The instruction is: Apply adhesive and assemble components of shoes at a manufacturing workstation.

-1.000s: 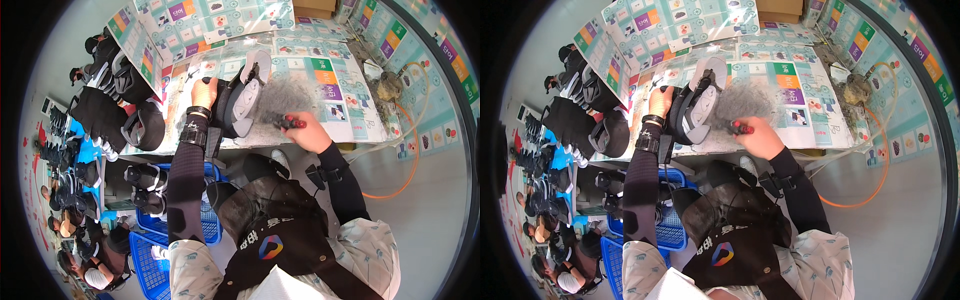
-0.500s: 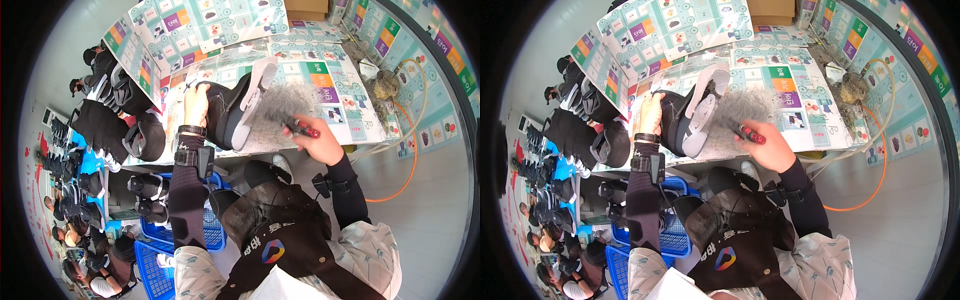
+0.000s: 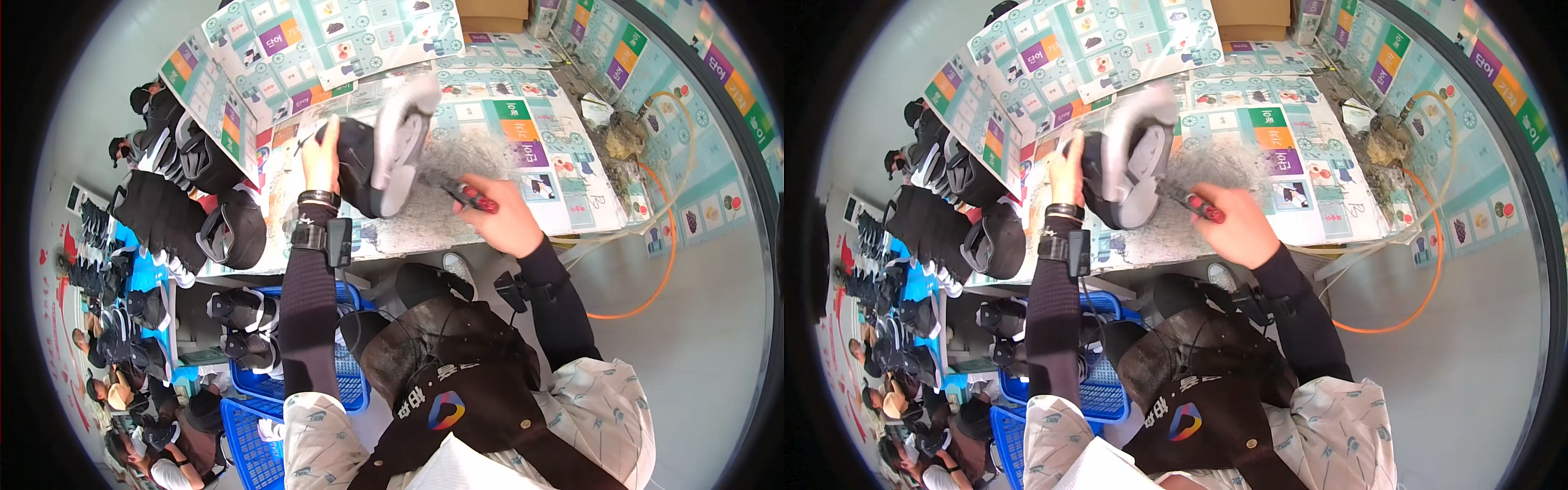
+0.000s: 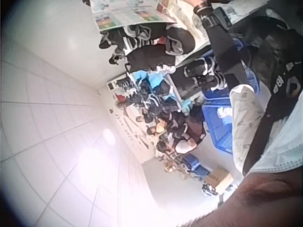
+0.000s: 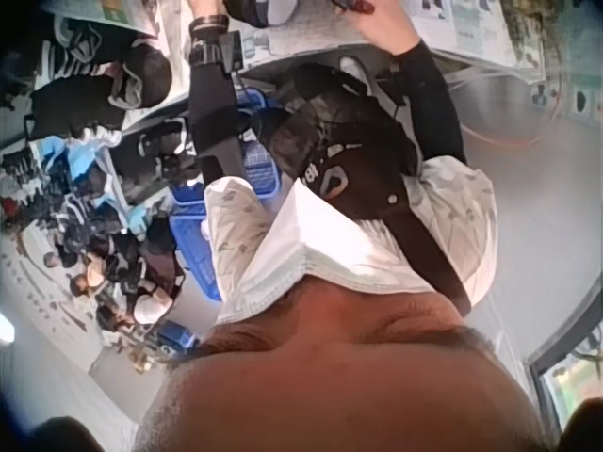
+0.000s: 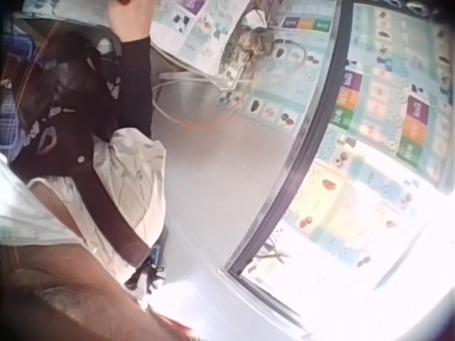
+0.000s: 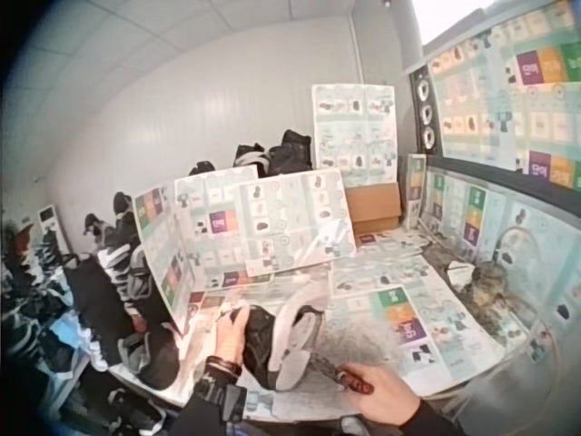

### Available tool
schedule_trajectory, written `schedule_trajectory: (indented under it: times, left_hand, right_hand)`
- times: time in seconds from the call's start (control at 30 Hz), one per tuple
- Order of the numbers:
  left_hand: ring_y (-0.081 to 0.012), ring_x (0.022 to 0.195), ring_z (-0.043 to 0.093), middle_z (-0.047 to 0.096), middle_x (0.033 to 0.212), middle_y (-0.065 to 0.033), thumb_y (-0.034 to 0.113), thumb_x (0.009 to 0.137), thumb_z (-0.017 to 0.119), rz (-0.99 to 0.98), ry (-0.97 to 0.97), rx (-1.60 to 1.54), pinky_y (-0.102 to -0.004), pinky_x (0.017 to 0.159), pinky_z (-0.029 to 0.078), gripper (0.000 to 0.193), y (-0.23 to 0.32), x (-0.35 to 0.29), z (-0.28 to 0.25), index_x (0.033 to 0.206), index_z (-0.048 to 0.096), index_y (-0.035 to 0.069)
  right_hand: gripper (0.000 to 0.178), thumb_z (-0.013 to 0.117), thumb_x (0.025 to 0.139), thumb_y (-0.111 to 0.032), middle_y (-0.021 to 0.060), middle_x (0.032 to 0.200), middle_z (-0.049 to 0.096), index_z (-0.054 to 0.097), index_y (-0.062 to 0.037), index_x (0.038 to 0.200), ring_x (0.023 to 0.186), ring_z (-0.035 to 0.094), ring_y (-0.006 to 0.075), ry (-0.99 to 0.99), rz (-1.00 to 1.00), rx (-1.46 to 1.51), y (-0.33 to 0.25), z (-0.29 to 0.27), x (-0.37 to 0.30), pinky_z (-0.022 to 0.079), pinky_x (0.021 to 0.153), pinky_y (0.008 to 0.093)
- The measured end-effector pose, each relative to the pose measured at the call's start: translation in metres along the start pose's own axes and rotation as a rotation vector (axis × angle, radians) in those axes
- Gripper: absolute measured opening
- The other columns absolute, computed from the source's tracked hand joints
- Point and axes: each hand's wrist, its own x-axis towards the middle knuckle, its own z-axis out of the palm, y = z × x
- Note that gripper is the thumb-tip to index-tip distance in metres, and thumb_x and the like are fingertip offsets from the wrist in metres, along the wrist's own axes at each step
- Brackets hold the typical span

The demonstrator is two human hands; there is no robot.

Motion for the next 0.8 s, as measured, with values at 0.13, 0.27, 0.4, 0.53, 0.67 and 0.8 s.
schedule_trajectory:
  times: [0.13, 0.27, 0.4, 0.53, 0.67, 0.8]
  left_hand:
    - [-0.0171, 0.106, 0.07, 0.075, 0.118, -0.0109, 0.025, 0.101, 0.07, -0.096, -0.062, -0.241, -0.0318, 0.096, 0.053, 0.039, -0.027, 0.001, -0.004, 0.127, 0.071, -0.004]
    - [-0.0174, 0.106, 0.07, 0.075, 0.12, -0.0089, 0.021, 0.101, 0.071, -0.096, -0.164, -0.135, -0.031, 0.097, 0.053, 0.036, -0.02, 0.005, -0.025, 0.129, 0.071, -0.001]
    - [-0.0149, 0.103, 0.07, 0.075, 0.119, -0.0072, 0.02, 0.099, 0.074, -0.157, -0.235, -0.18, -0.0294, 0.09, 0.054, 0.033, -0.008, 0.005, -0.031, 0.126, 0.071, 0.001]
    - [-0.0125, 0.095, 0.071, 0.076, 0.109, -0.0041, 0.018, 0.097, 0.076, -0.269, -0.222, -0.195, -0.0284, 0.082, 0.054, 0.026, -0.004, 0.007, -0.035, 0.119, 0.07, 0.005]
    - [-0.0123, 0.09, 0.07, 0.075, 0.103, -0.0031, 0.016, 0.095, 0.076, -0.37, -0.354, -0.17, -0.0305, 0.081, 0.057, 0.02, 0.002, 0.024, -0.045, 0.111, 0.072, 0.005]
    - [-0.0142, 0.092, 0.069, 0.075, 0.103, -0.0042, 0.011, 0.092, 0.077, -0.445, -0.429, -0.034, -0.0364, 0.087, 0.057, 0.013, 0.007, 0.038, -0.059, 0.104, 0.075, 0.007]
  right_hand:
    - [0.023, 0.065, 0.082, -0.01, 0.0274, 0.084, 0.062, 0.065, 0.0008, 0.102, 0.083, 0.06, 0.051, -0.019, -0.024, -0.143, 0.014, 0.016, 0.008, 0.048, 0.069, 0.0518]
    - [0.02, 0.066, 0.082, -0.011, 0.0273, 0.082, 0.062, 0.064, 0.0011, 0.098, 0.083, 0.061, 0.0506, 0.007, 0.02, -0.093, 0.014, 0.029, 0.01, 0.048, 0.069, 0.0519]
    - [0.017, 0.065, 0.084, -0.011, 0.0266, 0.08, 0.062, 0.063, 0.0013, 0.096, 0.081, 0.059, 0.0508, -0.091, -0.048, -0.051, 0.013, 0.031, 0.009, 0.047, 0.068, 0.0506]
    - [0.019, 0.065, 0.082, -0.01, 0.0266, 0.08, 0.062, 0.065, 0.001, 0.097, 0.08, 0.06, 0.0501, -0.086, 0.056, -0.072, 0.014, 0.027, 0.004, 0.048, 0.07, 0.0501]
    - [0.018, 0.065, 0.081, -0.01, 0.0266, 0.079, 0.062, 0.065, 0.0005, 0.096, 0.08, 0.06, 0.0503, -0.082, -0.01, -0.075, 0.013, 0.024, 0.001, 0.048, 0.069, 0.05]
    - [0.019, 0.065, 0.081, -0.009, 0.0267, 0.08, 0.062, 0.065, 0.0007, 0.096, 0.081, 0.06, 0.051, -0.046, 0.029, -0.098, 0.012, 0.022, -0.001, 0.048, 0.07, 0.0505]
